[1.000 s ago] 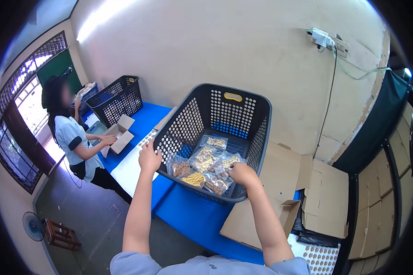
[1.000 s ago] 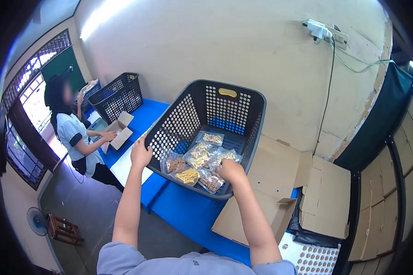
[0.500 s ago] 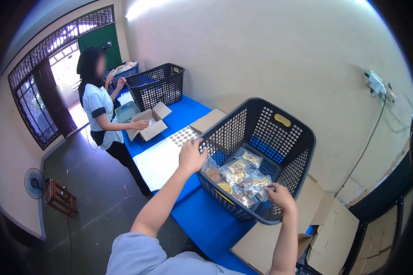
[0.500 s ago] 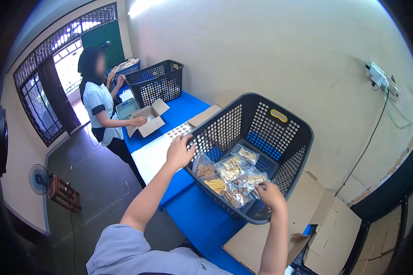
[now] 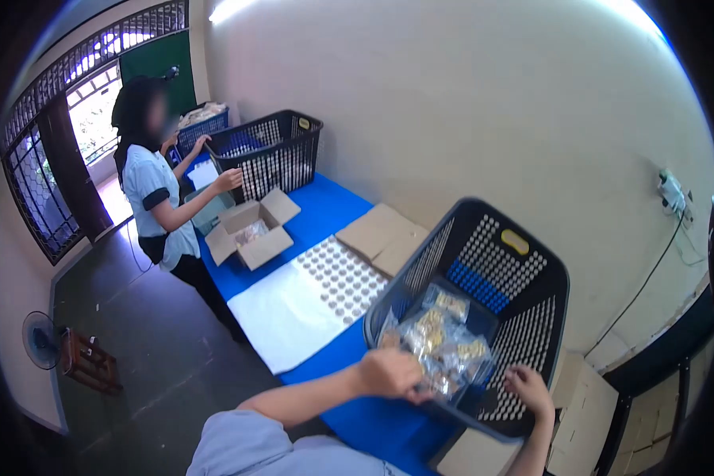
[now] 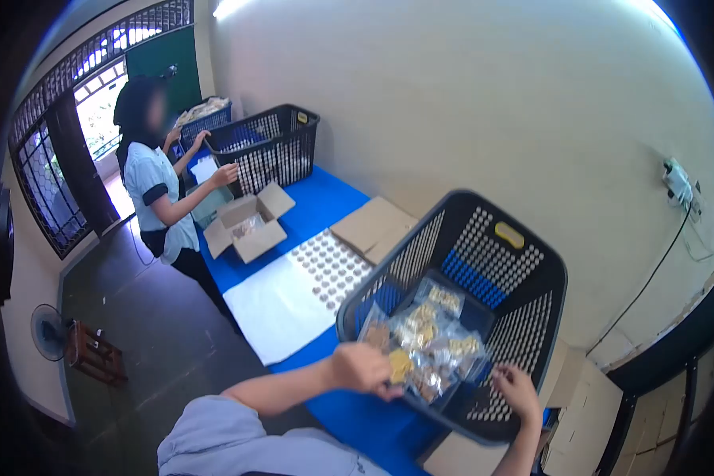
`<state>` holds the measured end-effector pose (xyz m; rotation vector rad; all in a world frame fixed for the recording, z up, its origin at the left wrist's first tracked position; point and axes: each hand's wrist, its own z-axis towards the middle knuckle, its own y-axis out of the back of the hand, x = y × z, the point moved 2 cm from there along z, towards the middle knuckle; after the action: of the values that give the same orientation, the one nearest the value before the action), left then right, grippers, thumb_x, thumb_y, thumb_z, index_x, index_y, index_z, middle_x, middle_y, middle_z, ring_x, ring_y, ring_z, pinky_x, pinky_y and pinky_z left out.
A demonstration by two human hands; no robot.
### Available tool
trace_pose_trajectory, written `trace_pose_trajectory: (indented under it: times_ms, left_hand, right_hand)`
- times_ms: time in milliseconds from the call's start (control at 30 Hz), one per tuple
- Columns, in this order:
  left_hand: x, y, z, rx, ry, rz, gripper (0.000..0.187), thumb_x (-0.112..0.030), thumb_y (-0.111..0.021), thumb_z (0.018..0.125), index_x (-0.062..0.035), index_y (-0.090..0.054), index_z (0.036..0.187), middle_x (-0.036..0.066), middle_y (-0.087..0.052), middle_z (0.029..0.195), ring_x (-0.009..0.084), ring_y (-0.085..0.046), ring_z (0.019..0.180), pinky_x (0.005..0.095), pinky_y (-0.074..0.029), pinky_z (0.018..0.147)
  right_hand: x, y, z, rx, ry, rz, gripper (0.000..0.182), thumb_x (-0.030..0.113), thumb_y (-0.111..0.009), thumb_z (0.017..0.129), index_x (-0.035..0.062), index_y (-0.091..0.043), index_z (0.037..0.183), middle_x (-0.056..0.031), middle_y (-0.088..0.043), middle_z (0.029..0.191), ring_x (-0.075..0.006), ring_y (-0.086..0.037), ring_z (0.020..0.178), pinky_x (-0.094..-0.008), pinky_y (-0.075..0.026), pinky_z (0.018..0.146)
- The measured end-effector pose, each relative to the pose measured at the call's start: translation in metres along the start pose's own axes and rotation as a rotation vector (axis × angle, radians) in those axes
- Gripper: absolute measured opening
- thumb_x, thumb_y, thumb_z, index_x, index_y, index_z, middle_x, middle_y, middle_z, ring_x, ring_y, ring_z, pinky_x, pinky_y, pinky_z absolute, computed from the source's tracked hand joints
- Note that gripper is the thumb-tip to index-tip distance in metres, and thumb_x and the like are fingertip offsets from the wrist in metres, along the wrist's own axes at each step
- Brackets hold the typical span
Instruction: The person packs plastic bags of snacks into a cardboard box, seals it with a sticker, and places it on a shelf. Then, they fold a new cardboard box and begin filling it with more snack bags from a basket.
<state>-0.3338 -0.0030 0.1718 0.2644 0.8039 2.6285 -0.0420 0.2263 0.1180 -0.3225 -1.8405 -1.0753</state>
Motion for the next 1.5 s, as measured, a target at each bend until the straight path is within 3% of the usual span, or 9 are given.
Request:
trace_pose_trajectory:
  times_ms: [233,433,667,767,967,1033,1100,1200,1500]
  left_hand:
    - [-0.029,0.043,-0.031,0.012,0.026,-0.032,0.043,-0.042,-0.061,0.085,-0.0159,-0.045,0.055,-0.004,-0.045,0.056,0.0087,-0.051,0.05,0.0211,-0.039,0.047]
    - [0.003,0.066,-0.03,0.408,0.21,-0.51,0.031,-0.029,-0.054,0.091,-0.0082,-0.051,0.069,0.004,-0.051,0.064,0.0221,-0.057,0.06,0.0325,-0.046,0.054]
    - [0.049,0.043,0.079,0.711,-0.059,-0.457,0.03,-0.027,-0.05,0.091,-0.0028,-0.057,0.075,0.014,-0.057,0.061,0.0324,-0.062,0.06,0.0426,-0.05,0.057]
    - [0.065,-0.023,0.134,0.68,0.017,-0.319,0.026,-0.025,-0.054,0.084,-0.0029,-0.065,0.076,0.016,-0.065,0.07,0.0333,-0.065,0.069,0.0449,-0.052,0.062]
    - [0.117,-0.2,0.152,0.651,0.188,0.088,0.019,-0.017,-0.058,0.081,-0.0085,-0.073,0.087,0.009,-0.071,0.091,0.0235,-0.069,0.083,0.0383,-0.054,0.066]
    - [0.139,-0.246,0.112,0.878,0.45,-0.042,0.021,-0.02,-0.055,0.085,-0.0117,-0.073,0.093,0.009,-0.069,0.102,0.0246,-0.067,0.095,0.0408,-0.055,0.071]
    - [0.144,-0.269,0.06,0.97,0.781,-0.211,0.026,-0.023,-0.055,0.086,-0.0111,-0.07,0.104,0.01,-0.067,0.109,0.0277,-0.065,0.102,0.0427,-0.053,0.082]
    - [0.157,-0.333,-0.037,1.367,0.627,-0.205,0.044,-0.028,-0.058,0.084,-0.0077,-0.059,0.123,0.014,-0.054,0.133,0.0267,-0.05,0.124,0.0418,-0.042,0.101]
    - [0.169,-0.318,-0.123,1.107,1.041,-0.287,0.112,-0.047,-0.083,0.055,-0.0008,-0.028,0.141,0.027,-0.05,0.129,0.0377,-0.04,0.128,0.0366,-0.034,0.107]
  right_hand:
    - [0.05,-0.039,-0.067,0.224,-0.151,-0.539,0.043,0.03,-0.064,0.088,0.0004,-0.059,0.118,-0.0102,-0.067,0.085,-0.016,-0.065,0.074,-0.0279,-0.051,0.071]
    - [0.071,-0.039,-0.048,0.513,-0.29,-0.617,0.056,0.044,-0.062,0.086,0.006,-0.055,0.127,-0.0152,-0.069,0.095,-0.0252,-0.066,0.091,-0.0323,-0.049,0.084]
    - [0.172,-0.047,0.019,0.262,0.064,-0.734,0.048,0.034,-0.063,0.085,0.0043,-0.056,0.122,-0.0222,-0.066,0.098,-0.0373,-0.063,0.094,-0.0418,-0.049,0.084]
    - [0.132,-0.058,0.096,0.309,0.388,-0.828,0.033,0.016,-0.056,0.08,0.0054,-0.062,0.111,-0.0217,-0.065,0.105,-0.0363,-0.064,0.095,-0.0437,-0.05,0.085]
    - [0.052,-0.151,0.227,0.13,0.352,-1.018,0.031,0.015,-0.054,0.083,0.0103,-0.064,0.112,-0.0188,-0.063,0.114,-0.034,-0.058,0.109,-0.0419,-0.047,0.092]
    - [-0.074,-0.14,0.283,0.024,0.537,-1.166,0.029,0.013,-0.056,0.08,0.0115,-0.067,0.106,-0.0182,-0.062,0.116,-0.034,-0.058,0.109,-0.0421,-0.046,0.094]
    - [-0.033,-0.134,0.24,0.217,-0.133,-1.061,0.032,0.021,-0.067,0.074,0.0083,-0.068,0.103,-0.0176,-0.063,0.115,-0.0312,-0.063,0.101,-0.0408,-0.048,0.093]
    - [-0.041,-0.124,0.209,0.326,-0.393,-1.151,0.091,0.048,-0.082,0.06,0.0147,-0.044,0.136,-0.0178,-0.041,0.141,-0.0362,-0.044,0.127,-0.0479,-0.043,0.098]
    - [-0.126,-0.113,0.168,0.074,-0.396,-0.611,0.126,0.052,-0.088,0.046,0.0158,-0.023,0.147,-0.022,-0.036,0.144,-0.0391,-0.038,0.131,-0.0504,-0.03,0.107]
